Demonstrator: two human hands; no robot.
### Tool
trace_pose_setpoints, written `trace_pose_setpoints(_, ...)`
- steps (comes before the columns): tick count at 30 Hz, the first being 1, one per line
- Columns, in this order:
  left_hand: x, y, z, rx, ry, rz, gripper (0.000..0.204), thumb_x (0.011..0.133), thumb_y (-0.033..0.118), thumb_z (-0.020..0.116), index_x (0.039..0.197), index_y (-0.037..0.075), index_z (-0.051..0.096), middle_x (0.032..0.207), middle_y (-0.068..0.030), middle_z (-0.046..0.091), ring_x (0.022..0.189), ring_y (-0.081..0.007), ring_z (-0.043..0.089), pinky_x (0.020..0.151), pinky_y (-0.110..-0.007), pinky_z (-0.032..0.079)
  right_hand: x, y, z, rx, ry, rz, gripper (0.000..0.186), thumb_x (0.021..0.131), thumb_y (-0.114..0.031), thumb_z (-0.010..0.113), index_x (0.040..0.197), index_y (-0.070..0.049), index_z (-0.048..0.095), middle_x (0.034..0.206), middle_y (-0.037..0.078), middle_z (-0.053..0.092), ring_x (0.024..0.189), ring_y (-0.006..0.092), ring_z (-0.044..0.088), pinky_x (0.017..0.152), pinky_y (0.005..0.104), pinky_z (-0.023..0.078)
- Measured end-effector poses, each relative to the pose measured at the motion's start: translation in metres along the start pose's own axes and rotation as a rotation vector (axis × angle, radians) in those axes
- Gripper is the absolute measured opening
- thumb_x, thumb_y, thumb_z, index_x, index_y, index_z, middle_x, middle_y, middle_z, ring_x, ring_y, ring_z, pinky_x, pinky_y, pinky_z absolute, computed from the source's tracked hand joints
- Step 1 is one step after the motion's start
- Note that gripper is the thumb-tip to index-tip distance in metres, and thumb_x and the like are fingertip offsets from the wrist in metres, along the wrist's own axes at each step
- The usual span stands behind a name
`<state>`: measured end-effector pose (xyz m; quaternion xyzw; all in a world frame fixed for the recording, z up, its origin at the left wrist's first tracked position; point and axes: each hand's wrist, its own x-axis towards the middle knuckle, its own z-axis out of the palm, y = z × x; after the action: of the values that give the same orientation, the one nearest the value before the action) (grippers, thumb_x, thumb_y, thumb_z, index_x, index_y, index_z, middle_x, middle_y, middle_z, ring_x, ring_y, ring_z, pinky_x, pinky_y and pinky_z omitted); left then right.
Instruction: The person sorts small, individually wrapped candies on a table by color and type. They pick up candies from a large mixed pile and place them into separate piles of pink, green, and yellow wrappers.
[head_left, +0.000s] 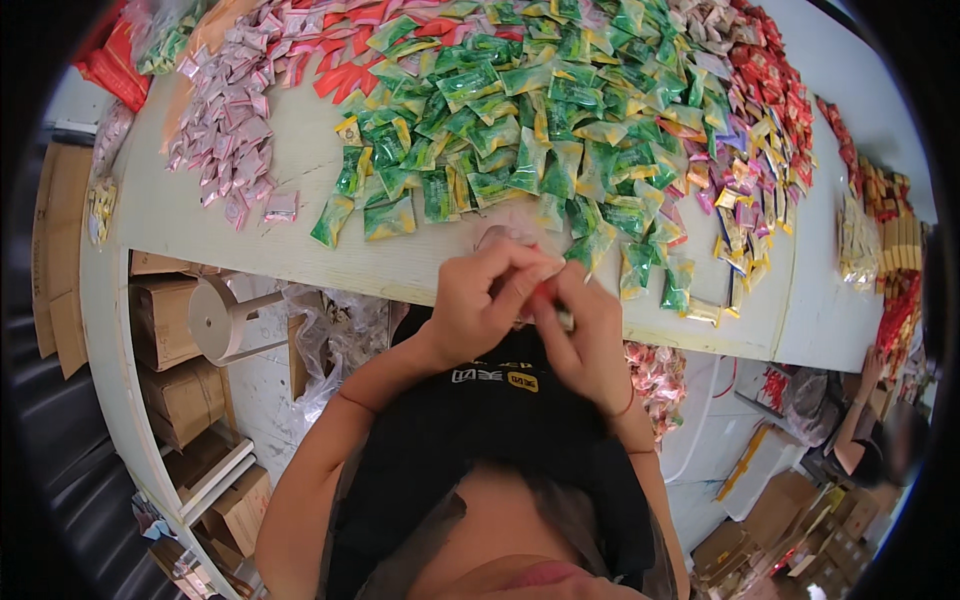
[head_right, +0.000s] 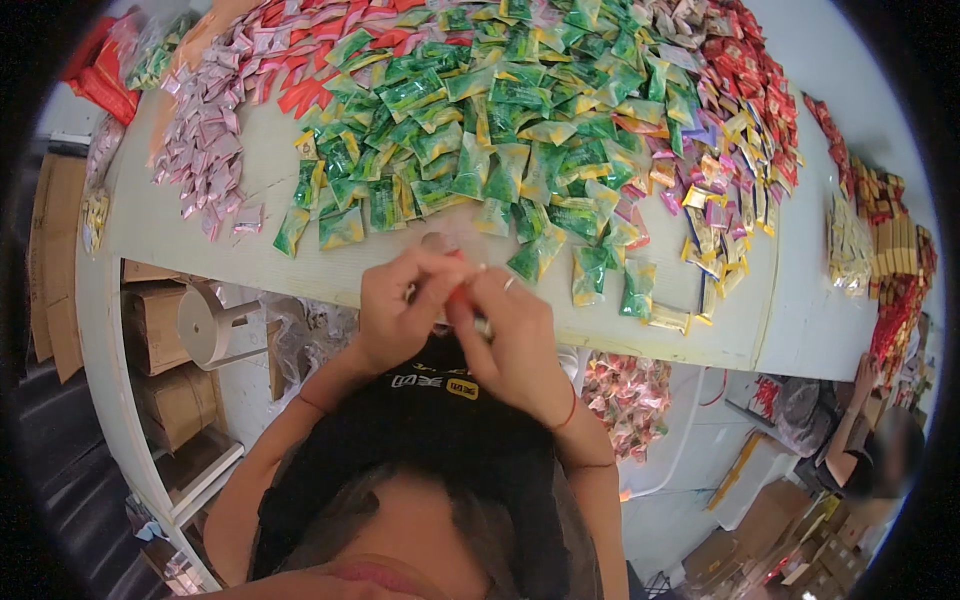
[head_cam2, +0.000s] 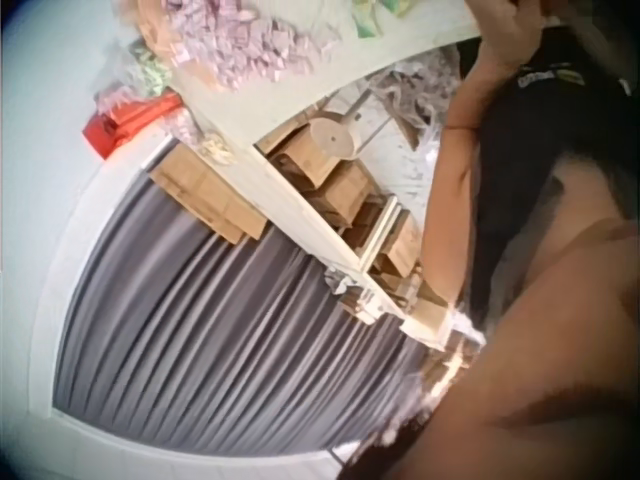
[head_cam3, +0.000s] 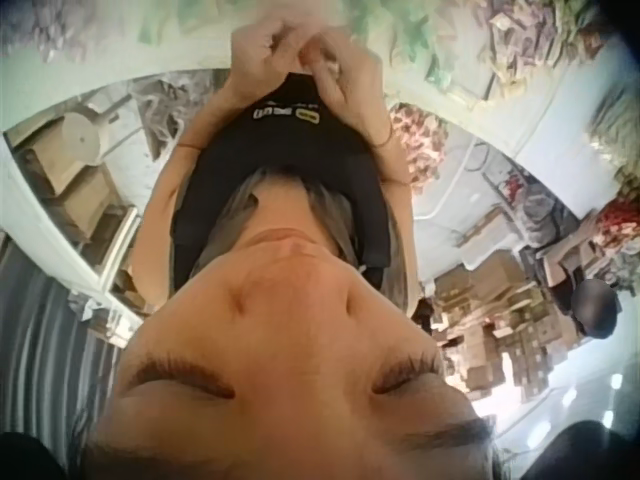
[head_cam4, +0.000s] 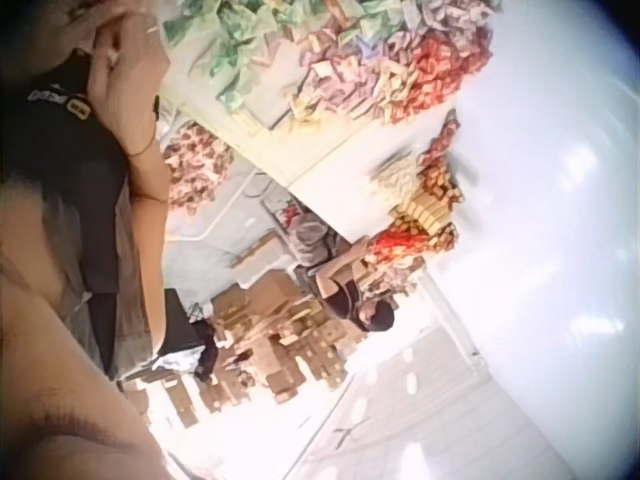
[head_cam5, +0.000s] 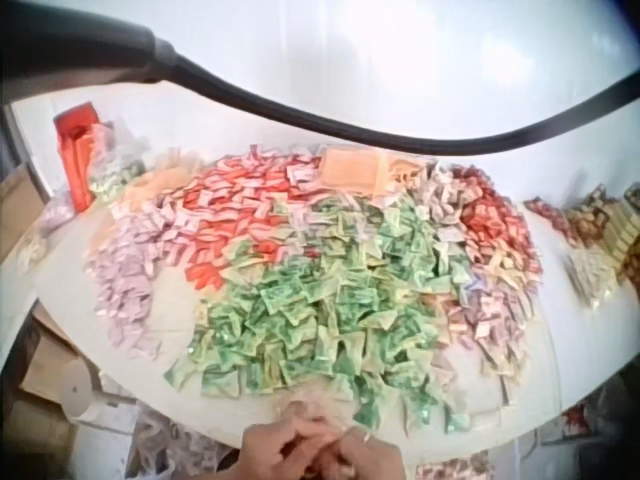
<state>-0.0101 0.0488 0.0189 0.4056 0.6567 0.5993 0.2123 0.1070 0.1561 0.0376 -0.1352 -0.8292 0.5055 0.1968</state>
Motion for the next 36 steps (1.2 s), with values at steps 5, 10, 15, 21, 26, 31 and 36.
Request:
trace_pose_setpoints(5, -0.006, 0.002, 0.005, -0.051, -0.018, -0.004, 0.01, 0.092, 0.007, 0.06, 0.098, 0.001, 0.065, 0.085, -0.0048, 0.071, 0.057, -0.0021, 0.049, 0.05, -0.019, 0.039, -0.002, 0.014, 0.008, 0.079, 0.24, 0.064, 0.007, 0.082, -0.002, 0.066, 0.081, 0.0, 0.06, 0.071, 0.008, 0.056, 0.062, 0.0197, 0.054, 0.057, 0.0278, 0.041)
trace_pose_setpoints(10, -0.006, 0.0, 0.011, -0.108, 0.143, 0.068, 0.009, 0.092, 0.009, 0.061, 0.096, 0.002, 0.064, 0.078, -0.0063, 0.07, 0.06, -0.0062, 0.059, 0.053, -0.022, 0.045, -0.006, 0.014, 0.011, 0.096, 0.314, -0.089, 0.009, 0.077, 0.0, 0.071, 0.078, 0.0, 0.062, 0.069, 0.007, 0.055, 0.061, 0.016, 0.055, 0.055, 0.0259, 0.042)
trace_pose_setpoints(15, -0.017, -0.001, 0.016, -0.02, -0.059, 0.18, 0.006, 0.088, 0.01, 0.065, 0.093, 0.006, 0.066, 0.071, -0.0088, 0.065, 0.057, -0.0183, 0.062, 0.052, -0.027, 0.046, -0.005, 0.027, 0.023, 0.207, 0.481, 0.025, 0.023, 0.077, -0.003, 0.073, 0.07, -0.003, 0.052, 0.068, 0.002, 0.05, 0.064, 0.0084, 0.045, 0.059, 0.0231, 0.037)
trace_pose_setpoints(21, -0.019, 0.004, 0.021, 0.052, -0.084, 0.267, 0.006, 0.086, 0.008, 0.067, 0.092, 0.006, 0.066, 0.07, -0.0066, 0.064, 0.052, -0.0153, 0.057, 0.048, -0.027, 0.042, 0.008, 0.036, 0.014, 0.072, 0.484, 0.114, 0.034, 0.075, -0.01, 0.077, 0.071, -0.006, 0.043, 0.068, -0.003, 0.043, 0.064, 0.0051, 0.039, 0.055, 0.0207, 0.03)
trace_pose_setpoints(26, 0.007, -0.003, 0.008, 0.176, 0.165, 0.145, 0.003, 0.086, 0.004, 0.065, 0.087, 0.001, 0.065, 0.074, -0.005, 0.058, 0.055, -0.0122, 0.048, 0.052, -0.024, 0.04, -0.002, 0.037, -0.006, 0.215, 0.314, 0.186, 0.022, 0.077, -0.004, 0.069, 0.076, -0.004, 0.048, 0.068, -0.001, 0.046, 0.063, 0.0062, 0.042, 0.056, 0.0214, 0.035)
trace_pose_setpoints(31, 0.008, -0.002, 0.007, 0.225, 0.145, 0.116, 0.007, 0.085, -0.001, 0.063, 0.092, 0.0, 0.061, 0.082, -0.0083, 0.06, 0.063, -0.0125, 0.054, 0.058, -0.024, 0.044, -0.006, 0.02, -0.029, 0.119, 0.122, 0.199, 0.014, 0.078, -0.001, 0.063, 0.084, -0.002, 0.05, 0.071, 0.003, 0.052, 0.065, 0.0092, 0.05, 0.06, 0.024, 0.042)
trace_pose_setpoints(36, 0.002, 0.001, 0.011, 0.079, 0.0, 0.15, 0.006, 0.086, -0.002, 0.06, 0.091, 0.001, 0.058, 0.085, -0.0104, 0.061, 0.07, -0.0203, 0.064, 0.059, -0.03, 0.05, -0.011, 0.024, -0.027, 0.398, 0.149, 0.278, 0.016, 0.079, -0.001, 0.064, 0.088, -0.003, 0.05, 0.08, 0.002, 0.055, 0.073, 0.0095, 0.052, 0.066, 0.024, 0.042)
